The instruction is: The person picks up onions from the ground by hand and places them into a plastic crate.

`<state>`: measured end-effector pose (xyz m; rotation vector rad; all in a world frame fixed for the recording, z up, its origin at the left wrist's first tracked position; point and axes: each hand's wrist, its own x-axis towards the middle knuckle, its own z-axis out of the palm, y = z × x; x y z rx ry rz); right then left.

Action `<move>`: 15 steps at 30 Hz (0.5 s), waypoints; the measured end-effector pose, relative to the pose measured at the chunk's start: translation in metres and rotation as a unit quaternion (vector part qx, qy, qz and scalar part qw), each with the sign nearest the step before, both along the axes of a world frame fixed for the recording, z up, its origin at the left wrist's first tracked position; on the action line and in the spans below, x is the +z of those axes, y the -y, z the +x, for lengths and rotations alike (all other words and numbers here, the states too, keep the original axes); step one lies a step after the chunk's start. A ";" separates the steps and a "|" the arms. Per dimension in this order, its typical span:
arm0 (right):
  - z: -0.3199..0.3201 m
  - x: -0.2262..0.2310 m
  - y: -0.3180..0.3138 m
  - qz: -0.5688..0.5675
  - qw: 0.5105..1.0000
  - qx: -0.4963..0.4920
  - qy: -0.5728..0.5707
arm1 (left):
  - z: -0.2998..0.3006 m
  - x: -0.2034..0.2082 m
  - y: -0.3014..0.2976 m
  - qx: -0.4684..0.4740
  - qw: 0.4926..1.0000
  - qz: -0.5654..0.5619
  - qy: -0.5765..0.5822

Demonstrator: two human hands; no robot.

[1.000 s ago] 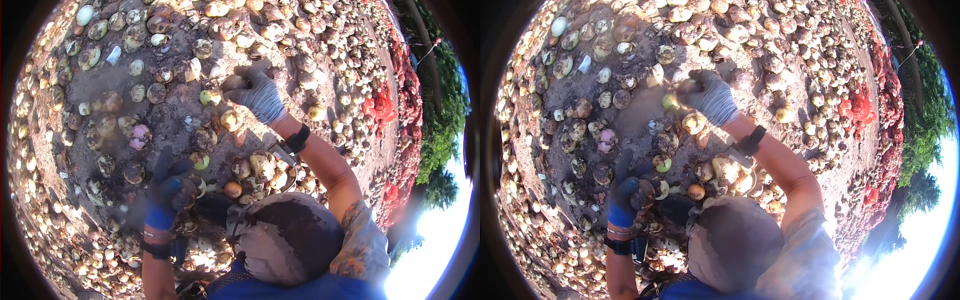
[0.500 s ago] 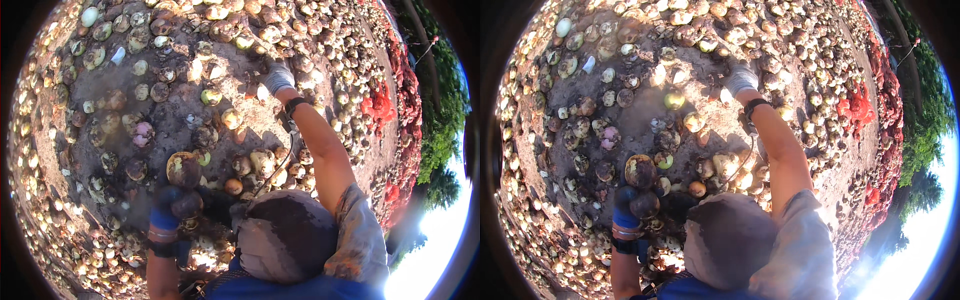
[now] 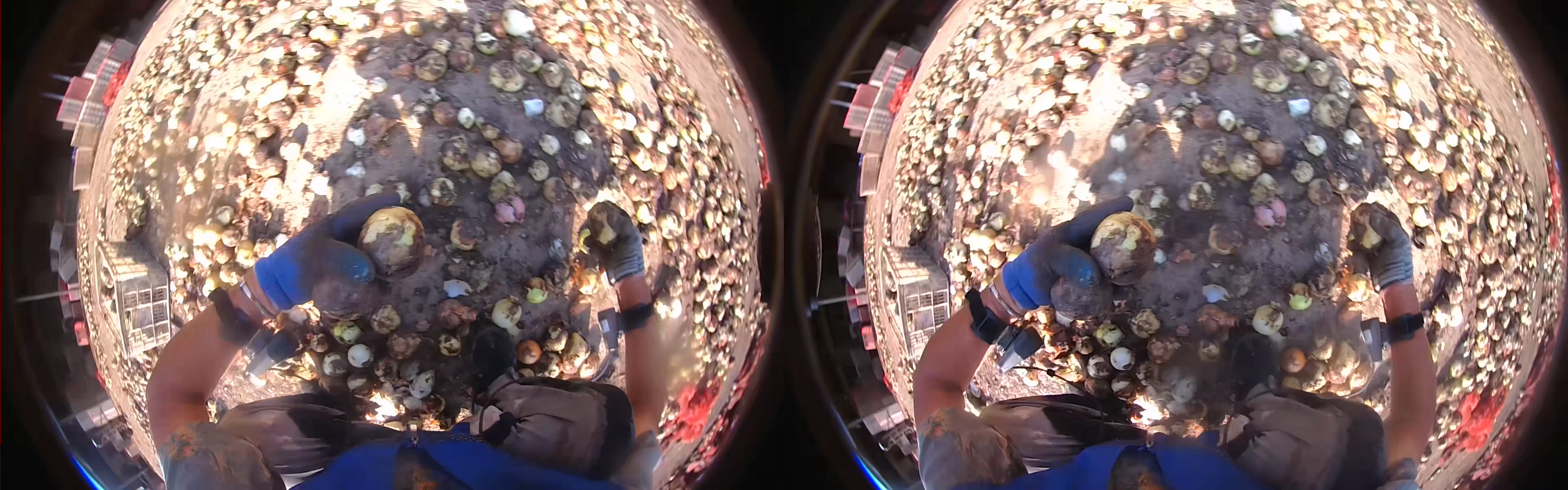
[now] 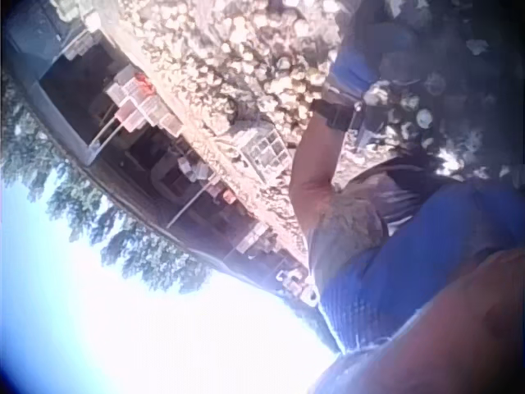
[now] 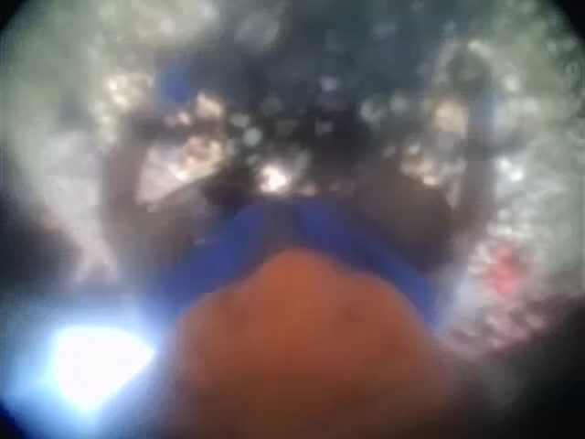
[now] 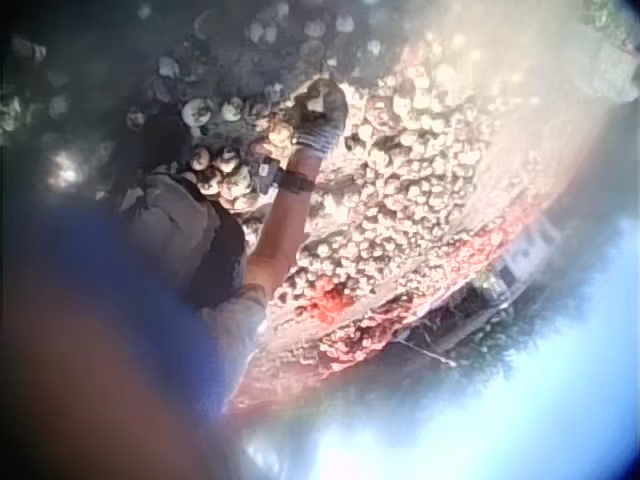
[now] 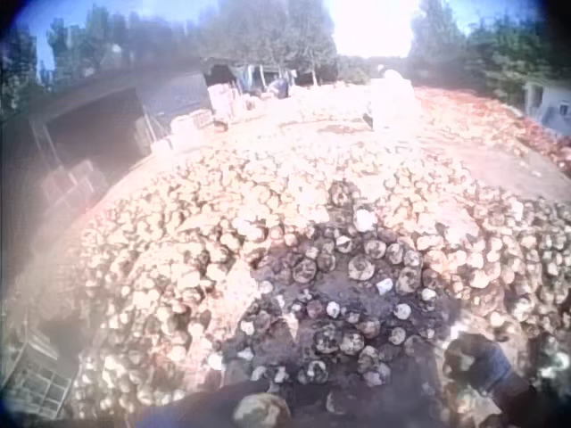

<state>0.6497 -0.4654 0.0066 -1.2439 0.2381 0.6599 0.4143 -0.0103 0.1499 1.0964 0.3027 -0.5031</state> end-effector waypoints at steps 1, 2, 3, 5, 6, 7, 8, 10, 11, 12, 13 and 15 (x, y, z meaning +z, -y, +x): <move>-0.002 0.011 -0.014 0.000 0.998 0.060 -0.003 | -0.015 0.010 -0.022 0.036 0.999 -0.031 -0.001; -0.020 0.028 -0.052 -0.060 0.997 0.055 -0.013 | -0.039 0.018 -0.042 0.072 0.996 -0.061 0.000; -0.037 0.044 -0.099 -0.068 0.989 0.123 -0.037 | -0.075 0.021 -0.063 0.128 0.989 -0.073 0.008; -0.069 0.071 -0.153 -0.098 0.968 0.224 -0.053 | -0.139 0.014 -0.094 0.206 0.975 -0.075 0.031; -0.084 0.077 -0.174 -0.111 0.953 0.275 -0.055 | -0.172 0.006 -0.102 0.239 0.967 -0.019 0.083; -0.090 0.059 -0.173 -0.130 0.876 0.441 0.146 | -0.198 0.001 -0.105 0.285 0.952 -0.057 0.091; -0.088 0.040 -0.180 -0.138 0.734 0.573 0.337 | -0.227 -0.005 -0.105 0.329 0.934 -0.097 0.099; -0.136 0.064 -0.260 -0.152 0.801 0.566 0.120 | -0.308 -0.037 -0.112 0.401 0.899 -0.162 0.073; -0.165 0.077 -0.291 -0.181 0.838 0.501 -0.118 | -0.333 -0.037 -0.110 0.442 0.868 -0.206 0.095; -0.184 0.071 -0.318 -0.186 0.836 0.505 -0.105 | -0.363 -0.050 -0.110 0.483 0.853 -0.154 0.122; -0.202 0.049 -0.349 -0.153 0.840 0.495 -0.158 | -0.389 -0.058 -0.109 0.525 0.822 -0.163 0.149; -0.261 0.071 -0.419 -0.125 0.821 0.543 -0.127 | -0.432 -0.055 -0.121 0.600 0.762 -0.164 0.180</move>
